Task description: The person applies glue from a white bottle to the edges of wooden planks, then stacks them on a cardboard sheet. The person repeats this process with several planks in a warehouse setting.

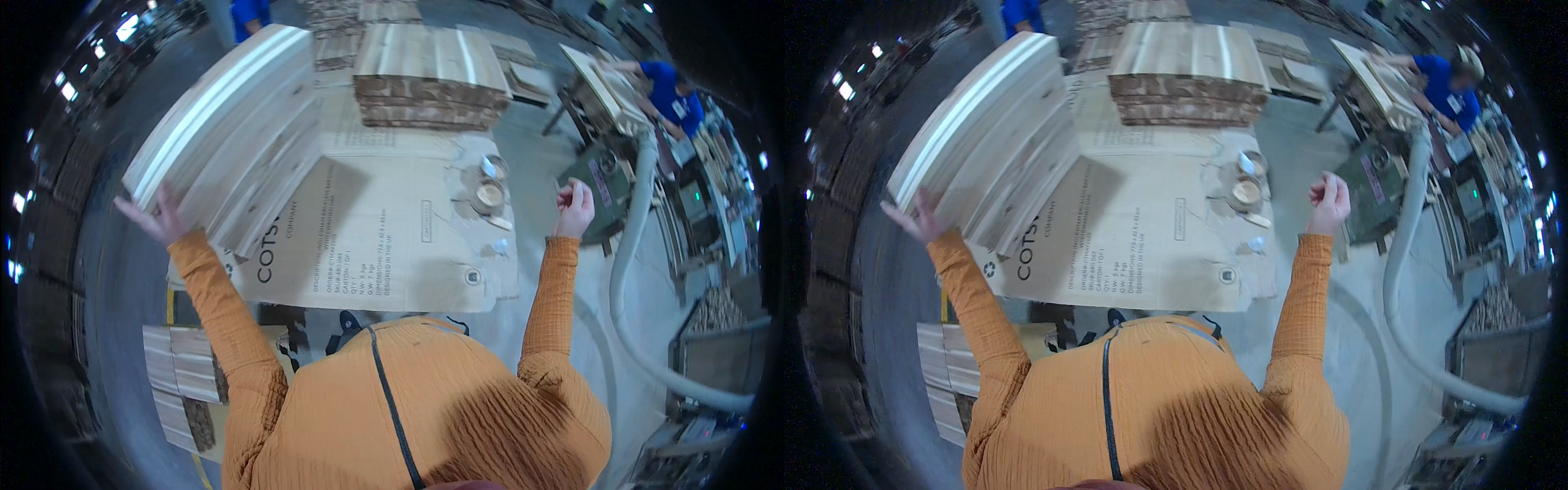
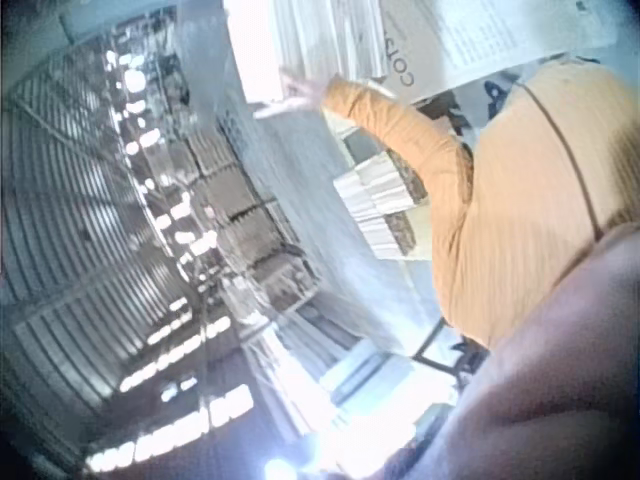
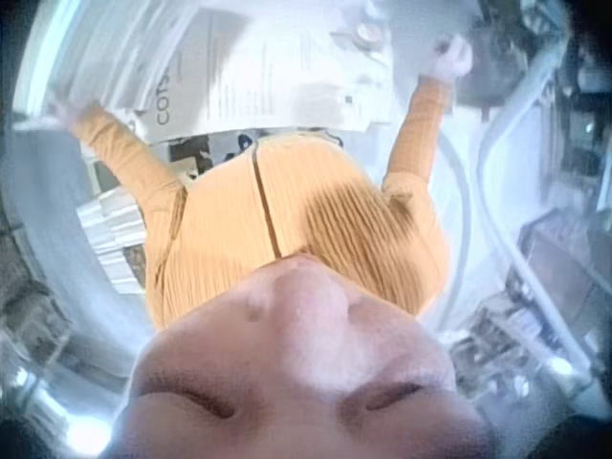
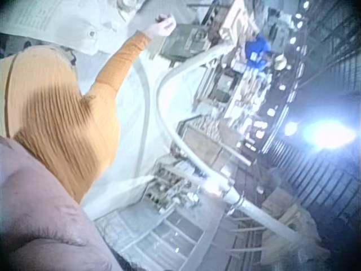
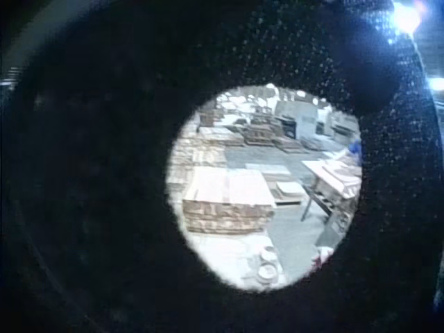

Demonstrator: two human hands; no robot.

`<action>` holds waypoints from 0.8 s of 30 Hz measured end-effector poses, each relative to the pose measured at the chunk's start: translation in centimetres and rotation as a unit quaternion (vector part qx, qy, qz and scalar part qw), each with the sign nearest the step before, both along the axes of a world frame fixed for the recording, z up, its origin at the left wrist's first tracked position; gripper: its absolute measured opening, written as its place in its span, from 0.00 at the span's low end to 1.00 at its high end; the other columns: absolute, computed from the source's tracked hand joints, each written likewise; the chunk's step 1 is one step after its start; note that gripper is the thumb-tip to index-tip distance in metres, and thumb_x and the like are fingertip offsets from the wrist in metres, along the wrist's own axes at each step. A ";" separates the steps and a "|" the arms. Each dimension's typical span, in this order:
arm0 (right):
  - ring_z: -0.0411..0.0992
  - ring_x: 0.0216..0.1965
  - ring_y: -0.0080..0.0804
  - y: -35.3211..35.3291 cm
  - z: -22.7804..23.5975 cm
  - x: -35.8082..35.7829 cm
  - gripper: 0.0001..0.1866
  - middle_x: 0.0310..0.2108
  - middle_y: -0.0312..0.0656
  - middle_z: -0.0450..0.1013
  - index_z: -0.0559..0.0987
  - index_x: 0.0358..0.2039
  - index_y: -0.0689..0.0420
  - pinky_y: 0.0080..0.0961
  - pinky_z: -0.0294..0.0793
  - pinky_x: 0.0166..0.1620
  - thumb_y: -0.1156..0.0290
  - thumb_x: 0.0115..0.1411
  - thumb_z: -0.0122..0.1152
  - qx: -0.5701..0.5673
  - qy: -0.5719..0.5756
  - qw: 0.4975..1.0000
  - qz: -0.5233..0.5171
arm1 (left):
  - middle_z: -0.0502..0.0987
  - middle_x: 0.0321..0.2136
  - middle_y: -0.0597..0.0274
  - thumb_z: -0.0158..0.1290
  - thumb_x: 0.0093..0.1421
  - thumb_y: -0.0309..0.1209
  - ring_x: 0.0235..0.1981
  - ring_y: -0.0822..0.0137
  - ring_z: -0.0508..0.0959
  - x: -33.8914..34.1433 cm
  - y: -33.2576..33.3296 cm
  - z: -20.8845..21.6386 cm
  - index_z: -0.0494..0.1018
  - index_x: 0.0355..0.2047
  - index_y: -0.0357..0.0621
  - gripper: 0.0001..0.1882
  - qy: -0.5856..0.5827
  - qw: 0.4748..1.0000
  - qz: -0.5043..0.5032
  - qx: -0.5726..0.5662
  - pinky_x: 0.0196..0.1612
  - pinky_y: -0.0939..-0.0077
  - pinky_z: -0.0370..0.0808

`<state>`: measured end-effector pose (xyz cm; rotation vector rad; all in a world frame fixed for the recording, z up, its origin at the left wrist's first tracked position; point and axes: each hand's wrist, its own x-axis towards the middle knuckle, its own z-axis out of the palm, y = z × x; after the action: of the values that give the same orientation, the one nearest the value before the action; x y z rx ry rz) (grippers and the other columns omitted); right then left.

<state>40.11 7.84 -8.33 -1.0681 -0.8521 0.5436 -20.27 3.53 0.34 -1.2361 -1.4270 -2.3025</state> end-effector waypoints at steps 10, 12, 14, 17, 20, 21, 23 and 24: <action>0.66 0.35 0.28 -6.7 -15.3 -0.3 0.25 0.37 0.40 0.68 0.71 0.46 0.61 0.24 0.69 0.37 0.74 0.44 0.58 -0.249 -0.213 0.932 0.156 | 0.68 0.49 0.48 0.55 0.55 0.31 0.47 0.61 0.71 -0.2 -0.1 -0.3 0.52 0.60 0.30 0.36 0.009 0.999 -0.052 -0.001 0.50 0.72 0.68; 0.67 0.39 0.34 -6.5 -15.5 -0.8 0.27 0.39 0.44 0.68 0.72 0.46 0.61 0.30 0.70 0.42 0.69 0.43 0.64 -0.241 -0.335 0.901 0.132 | 0.67 0.50 0.49 0.56 0.55 0.31 0.47 0.63 0.70 -0.8 0.5 -0.5 0.54 0.59 0.30 0.35 0.037 0.999 -0.016 -0.018 0.50 0.73 0.68; 0.67 0.40 0.36 -6.6 -15.1 -1.3 0.24 0.41 0.46 0.69 0.74 0.44 0.60 0.30 0.70 0.42 0.68 0.44 0.65 -0.286 -0.410 0.859 0.107 | 0.67 0.50 0.51 0.56 0.54 0.30 0.47 0.67 0.70 -0.7 0.2 -0.5 0.55 0.59 0.30 0.35 0.062 0.998 0.004 -0.028 0.50 0.75 0.67; 0.69 0.39 0.33 -6.4 -16.5 -1.5 0.20 0.38 0.44 0.70 0.75 0.41 0.61 0.27 0.71 0.40 0.70 0.47 0.64 -0.235 -0.460 0.856 0.027 | 0.67 0.51 0.51 0.56 0.53 0.29 0.48 0.67 0.70 -0.4 0.5 0.3 0.54 0.59 0.30 0.35 0.075 0.997 0.007 -0.014 0.50 0.76 0.66; 0.71 0.35 0.28 -5.3 -15.9 -3.2 0.14 0.34 0.40 0.72 0.75 0.38 0.62 0.23 0.71 0.35 0.71 0.51 0.61 -0.216 -0.223 0.944 0.113 | 0.65 0.52 0.52 0.57 0.52 0.28 0.50 0.65 0.69 0.0 0.1 0.3 0.54 0.59 0.31 0.37 0.035 0.999 -0.007 0.007 0.51 0.75 0.67; 0.71 0.33 0.26 -3.8 -14.9 -3.9 0.13 0.33 0.40 0.72 0.74 0.38 0.62 0.21 0.71 0.34 0.71 0.53 0.60 -0.191 -0.184 0.954 0.136 | 0.65 0.52 0.52 0.57 0.51 0.28 0.50 0.65 0.68 -0.1 0.2 0.3 0.53 0.59 0.31 0.37 0.027 0.999 -0.018 0.025 0.51 0.75 0.67; 0.71 0.30 0.23 -0.9 -11.3 -7.0 0.10 0.31 0.38 0.72 0.73 0.36 0.62 0.19 0.70 0.33 0.71 0.55 0.59 -0.151 -0.099 0.964 0.194 | 0.64 0.53 0.51 0.59 0.48 0.30 0.53 0.62 0.66 0.1 0.2 0.2 0.53 0.59 0.31 0.41 0.066 0.997 0.020 0.033 0.53 0.72 0.67; 0.71 0.28 0.21 0.7 -8.5 -9.5 0.09 0.30 0.38 0.72 0.73 0.34 0.62 0.18 0.69 0.31 0.71 0.56 0.58 -0.105 -0.088 0.963 0.233 | 0.64 0.53 0.49 0.60 0.47 0.32 0.53 0.61 0.66 0.4 0.2 0.1 0.54 0.59 0.31 0.42 0.073 0.997 0.028 0.026 0.53 0.71 0.67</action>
<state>30.61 8.57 -16.82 -1.1213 -1.2371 0.9607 -19.89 3.72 0.44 -1.3035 -1.3276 -2.1508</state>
